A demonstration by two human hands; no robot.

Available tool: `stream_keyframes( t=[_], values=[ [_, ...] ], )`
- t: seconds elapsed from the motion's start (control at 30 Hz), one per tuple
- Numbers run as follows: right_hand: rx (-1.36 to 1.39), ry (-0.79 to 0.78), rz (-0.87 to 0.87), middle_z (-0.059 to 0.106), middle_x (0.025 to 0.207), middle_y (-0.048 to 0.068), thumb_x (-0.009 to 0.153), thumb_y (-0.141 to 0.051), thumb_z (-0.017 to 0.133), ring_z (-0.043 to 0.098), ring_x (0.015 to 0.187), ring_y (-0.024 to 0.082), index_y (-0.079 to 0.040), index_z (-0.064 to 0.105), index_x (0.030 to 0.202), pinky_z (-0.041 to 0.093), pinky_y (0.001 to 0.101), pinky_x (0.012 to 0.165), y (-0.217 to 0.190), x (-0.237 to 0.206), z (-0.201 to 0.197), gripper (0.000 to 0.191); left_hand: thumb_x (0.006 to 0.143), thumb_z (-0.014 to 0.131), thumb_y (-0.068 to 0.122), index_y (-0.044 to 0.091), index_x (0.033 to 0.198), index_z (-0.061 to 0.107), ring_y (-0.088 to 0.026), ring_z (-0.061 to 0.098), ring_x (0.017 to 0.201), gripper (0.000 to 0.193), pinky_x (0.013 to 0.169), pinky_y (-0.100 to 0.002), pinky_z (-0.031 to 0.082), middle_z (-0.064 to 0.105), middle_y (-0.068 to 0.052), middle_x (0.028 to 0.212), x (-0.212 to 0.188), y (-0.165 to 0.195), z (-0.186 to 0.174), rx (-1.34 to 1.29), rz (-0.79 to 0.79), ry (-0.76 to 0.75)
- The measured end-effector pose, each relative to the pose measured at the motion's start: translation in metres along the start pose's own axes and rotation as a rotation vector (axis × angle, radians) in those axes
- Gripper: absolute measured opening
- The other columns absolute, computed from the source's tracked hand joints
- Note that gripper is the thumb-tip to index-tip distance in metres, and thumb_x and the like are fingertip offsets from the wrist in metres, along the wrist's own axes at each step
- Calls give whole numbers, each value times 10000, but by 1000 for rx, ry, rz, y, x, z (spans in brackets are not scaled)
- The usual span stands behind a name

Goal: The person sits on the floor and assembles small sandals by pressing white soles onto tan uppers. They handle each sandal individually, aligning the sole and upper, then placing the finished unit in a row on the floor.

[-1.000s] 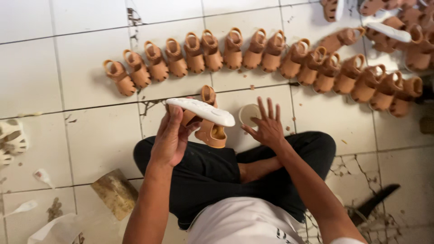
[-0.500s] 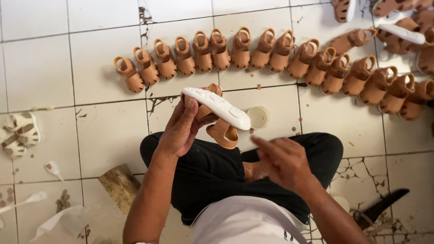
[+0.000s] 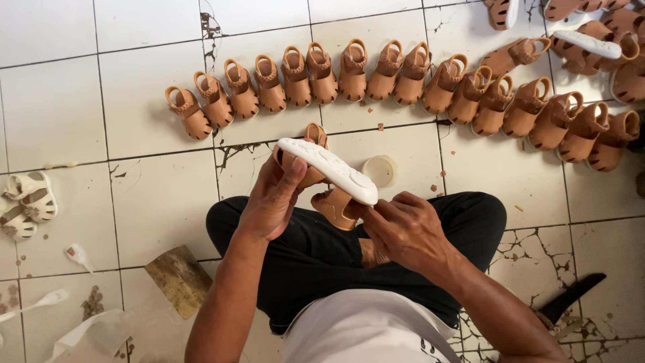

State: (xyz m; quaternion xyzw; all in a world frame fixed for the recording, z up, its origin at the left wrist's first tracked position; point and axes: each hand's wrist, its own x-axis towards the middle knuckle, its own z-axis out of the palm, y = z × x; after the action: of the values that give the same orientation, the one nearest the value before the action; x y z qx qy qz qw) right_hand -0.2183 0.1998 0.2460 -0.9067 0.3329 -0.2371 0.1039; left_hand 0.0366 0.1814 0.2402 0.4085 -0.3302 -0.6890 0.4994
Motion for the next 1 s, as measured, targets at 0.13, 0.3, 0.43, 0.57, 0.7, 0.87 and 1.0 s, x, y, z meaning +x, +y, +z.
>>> stream_keyframes(
  t=[0.13, 0.3, 0.43, 0.57, 0.7, 0.87, 1.0],
  values=[
    [-47, -76, 4, 717, 791, 41, 855, -113, 713, 704, 645, 187, -80, 687, 1045, 557, 356, 688, 1, -1, 4, 195, 922, 745, 501, 25, 1402, 526, -201, 566, 1288, 710, 1170, -404, 442, 616, -93, 1317, -2, 1, 1, 48, 18, -8],
    [-103, -99, -26, 726, 797, 55, 824, -116, 710, 723, 662, 216, -99, 684, 1072, 575, 386, 702, 0, 1, 4, 250, 913, 749, 502, 31, 1403, 519, -198, 559, 1299, 717, 1174, -408, 435, 604, -85, 1325, -1, -1, 0, 41, 6, -6],
    [-37, -103, -39, 728, 843, 56, 846, -93, 706, 701, 636, 193, -15, 657, 1232, 571, 360, 680, 3, -11, -2, 397, 914, 715, 535, 44, 1441, 489, -192, 544, 1325, 754, 1176, -405, 424, 581, -90, 1365, 2, 1, -9, 58, 13, -15],
    [-14, -162, 382, 720, 750, 19, 942, -210, 692, 691, 622, 160, -138, 719, 1329, 568, 331, 662, 19, -39, 17, 395, 956, 671, 548, 28, 1455, 462, -203, 541, 1333, 750, 1162, -397, 434, 560, -112, 1377, 3, 3, -23, 26, 30, 11],
    [-78, -110, 526, 605, 1262, 166, 880, -297, 760, 528, 1193, 334, -102, 755, 1185, 448, 477, 999, 71, -46, 86, 362, 956, 666, 529, 34, 1456, 454, -222, 572, 1291, 735, 1070, -409, 509, 567, -105, 1358, 5, 0, -27, -29, 19, 27],
    [-212, -397, 458, 315, 1602, 209, 777, -328, 800, 185, 1511, 422, -65, 764, 933, 135, 606, 1216, 112, -54, 153, 308, 966, 669, 511, 25, 1447, 469, -230, 608, 1248, 712, 1032, -394, 541, 589, -116, 1323, 6, -4, -26, -74, 9, 43],
    [-265, -372, 414, 326, 1632, 184, 810, -284, 780, 178, 1549, 409, -67, 755, 812, 132, 609, 1244, 114, -59, 164, 218, 951, 668, 518, 34, 1447, 468, -201, 610, 1234, 722, 1008, -363, 555, 592, -103, 1329, 3, -2, -27, -72, 6, 71]
  ],
)
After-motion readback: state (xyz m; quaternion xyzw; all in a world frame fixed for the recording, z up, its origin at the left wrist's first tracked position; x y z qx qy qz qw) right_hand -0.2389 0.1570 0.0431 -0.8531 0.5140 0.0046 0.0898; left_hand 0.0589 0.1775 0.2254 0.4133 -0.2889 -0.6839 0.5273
